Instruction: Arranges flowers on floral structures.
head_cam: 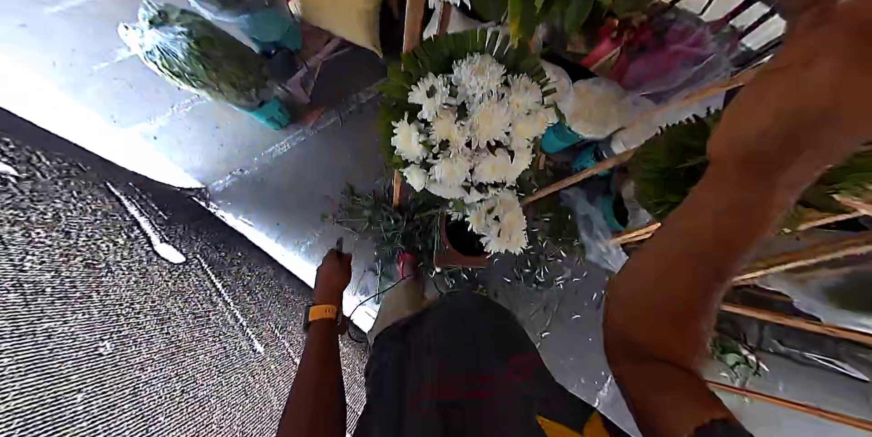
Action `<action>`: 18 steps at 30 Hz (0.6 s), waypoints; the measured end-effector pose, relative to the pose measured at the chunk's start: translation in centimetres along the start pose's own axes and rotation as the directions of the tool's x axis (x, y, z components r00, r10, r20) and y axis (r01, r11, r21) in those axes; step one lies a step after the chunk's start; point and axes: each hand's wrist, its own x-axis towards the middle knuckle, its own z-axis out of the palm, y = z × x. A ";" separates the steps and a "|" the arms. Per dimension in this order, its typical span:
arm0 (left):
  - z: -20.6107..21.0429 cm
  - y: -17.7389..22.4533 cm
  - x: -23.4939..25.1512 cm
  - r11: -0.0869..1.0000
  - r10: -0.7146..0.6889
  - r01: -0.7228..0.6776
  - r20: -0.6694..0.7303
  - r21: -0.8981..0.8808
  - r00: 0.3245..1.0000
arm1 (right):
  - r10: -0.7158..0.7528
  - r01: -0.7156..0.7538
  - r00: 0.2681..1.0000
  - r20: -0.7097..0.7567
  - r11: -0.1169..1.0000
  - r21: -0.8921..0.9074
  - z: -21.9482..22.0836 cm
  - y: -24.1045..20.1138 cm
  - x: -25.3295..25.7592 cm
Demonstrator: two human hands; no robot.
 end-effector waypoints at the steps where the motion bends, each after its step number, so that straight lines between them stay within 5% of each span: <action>1: 1.9 -1.7 -0.9 0.998 -0.062 0.063 0.020 -0.022 0.998 | 0.142 -0.142 0.989 0.035 0.990 0.007 -0.9 2.4 -5.1; 3: 4.8 -4.2 -3.2 0.989 -0.148 0.148 0.084 0.006 0.985 | 0.554 -0.553 0.833 -0.003 0.831 -0.060 -2.4 6.2 -16.5; 5: 7.2 -6.3 -5.1 0.993 -0.110 0.105 0.117 0.055 0.987 | 0.829 -0.835 0.550 -0.098 0.545 -0.076 -2.8 8.8 -27.3; 7: 8.7 -6.8 -6.9 0.992 -0.078 0.060 0.179 0.107 0.981 | 0.955 -0.966 0.258 -0.144 0.258 -0.018 -1.5 10.2 -35.1; 9: 9.9 -6.4 -7.9 0.991 -0.060 0.028 0.252 0.132 0.966 | 0.995 -0.998 0.054 -0.082 0.055 0.015 0.6 11.1 -39.7; 14: 12.8 -3.1 -8.2 0.961 0.057 -0.141 0.327 0.236 0.943 | 0.985 -0.964 -0.171 0.036 -0.175 0.199 10.4 15.9 -40.5; 18: 13.4 0.4 -10.0 0.967 0.151 -0.213 0.356 0.140 0.922 | 0.978 -0.978 -0.193 -0.084 -0.184 0.101 17.2 21.5 -38.0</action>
